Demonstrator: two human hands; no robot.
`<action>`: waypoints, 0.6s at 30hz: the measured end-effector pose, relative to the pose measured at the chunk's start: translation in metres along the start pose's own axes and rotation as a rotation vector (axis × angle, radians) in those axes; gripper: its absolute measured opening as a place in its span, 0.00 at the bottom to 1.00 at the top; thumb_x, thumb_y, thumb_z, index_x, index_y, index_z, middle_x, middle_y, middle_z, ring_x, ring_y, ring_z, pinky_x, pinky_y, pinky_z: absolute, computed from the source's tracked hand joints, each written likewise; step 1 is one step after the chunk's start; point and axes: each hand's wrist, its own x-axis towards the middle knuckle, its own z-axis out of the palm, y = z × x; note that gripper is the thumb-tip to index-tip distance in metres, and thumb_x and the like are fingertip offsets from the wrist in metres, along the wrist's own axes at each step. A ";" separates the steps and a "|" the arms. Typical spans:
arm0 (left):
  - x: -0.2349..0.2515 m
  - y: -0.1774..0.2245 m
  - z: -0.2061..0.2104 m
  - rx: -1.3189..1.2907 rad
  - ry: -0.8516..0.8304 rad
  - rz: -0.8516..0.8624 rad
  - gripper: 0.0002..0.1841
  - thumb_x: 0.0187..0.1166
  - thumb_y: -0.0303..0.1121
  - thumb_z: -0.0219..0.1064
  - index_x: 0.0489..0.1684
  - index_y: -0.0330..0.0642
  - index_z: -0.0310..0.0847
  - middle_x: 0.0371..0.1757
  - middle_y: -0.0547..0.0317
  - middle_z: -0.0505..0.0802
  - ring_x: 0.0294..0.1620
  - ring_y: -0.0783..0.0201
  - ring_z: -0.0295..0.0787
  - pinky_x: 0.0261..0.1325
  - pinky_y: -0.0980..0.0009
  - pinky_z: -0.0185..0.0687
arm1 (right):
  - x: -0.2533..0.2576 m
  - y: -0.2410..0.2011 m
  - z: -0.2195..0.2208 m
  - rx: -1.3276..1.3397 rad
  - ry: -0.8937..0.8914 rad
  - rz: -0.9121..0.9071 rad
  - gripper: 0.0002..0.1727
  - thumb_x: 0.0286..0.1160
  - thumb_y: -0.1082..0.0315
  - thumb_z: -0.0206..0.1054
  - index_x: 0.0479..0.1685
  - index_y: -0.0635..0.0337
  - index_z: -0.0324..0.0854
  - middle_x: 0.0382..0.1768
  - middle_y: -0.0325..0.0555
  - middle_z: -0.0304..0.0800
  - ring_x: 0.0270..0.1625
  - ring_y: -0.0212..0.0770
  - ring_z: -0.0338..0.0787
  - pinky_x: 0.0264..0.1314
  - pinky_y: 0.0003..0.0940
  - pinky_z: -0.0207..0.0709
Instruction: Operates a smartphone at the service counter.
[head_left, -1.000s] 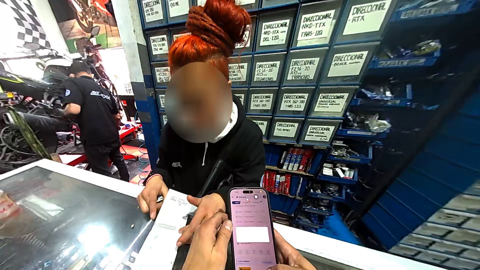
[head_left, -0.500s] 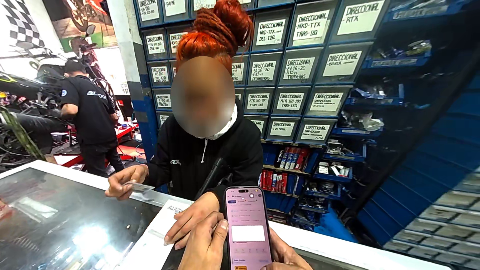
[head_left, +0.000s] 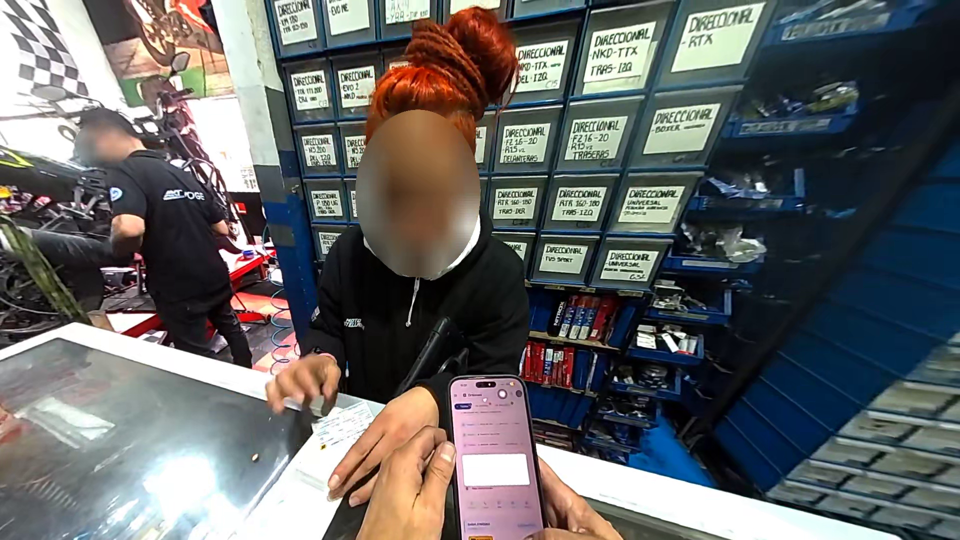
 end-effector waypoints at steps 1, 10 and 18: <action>0.000 0.000 0.000 0.003 0.009 0.012 0.15 0.89 0.34 0.52 0.48 0.39 0.86 0.34 0.62 0.92 0.37 0.72 0.90 0.43 0.73 0.87 | 0.000 0.000 0.000 -0.005 -0.004 -0.003 0.41 0.65 0.87 0.53 0.82 0.51 0.48 0.65 0.49 0.86 0.62 0.54 0.92 0.54 0.60 0.91; 0.000 -0.001 0.001 0.020 0.035 0.028 0.15 0.88 0.34 0.52 0.45 0.39 0.86 0.34 0.63 0.91 0.38 0.73 0.89 0.44 0.73 0.86 | 0.000 0.000 0.000 0.010 -0.003 0.001 0.42 0.65 0.87 0.53 0.84 0.53 0.46 0.67 0.51 0.85 0.63 0.56 0.91 0.54 0.61 0.90; 0.000 -0.001 0.001 -0.029 -0.002 0.020 0.15 0.90 0.32 0.50 0.51 0.40 0.85 0.36 0.64 0.94 0.38 0.72 0.93 0.44 0.73 0.90 | -0.001 0.000 0.000 0.012 -0.008 0.008 0.41 0.66 0.87 0.53 0.82 0.52 0.48 0.66 0.50 0.86 0.62 0.54 0.92 0.54 0.61 0.90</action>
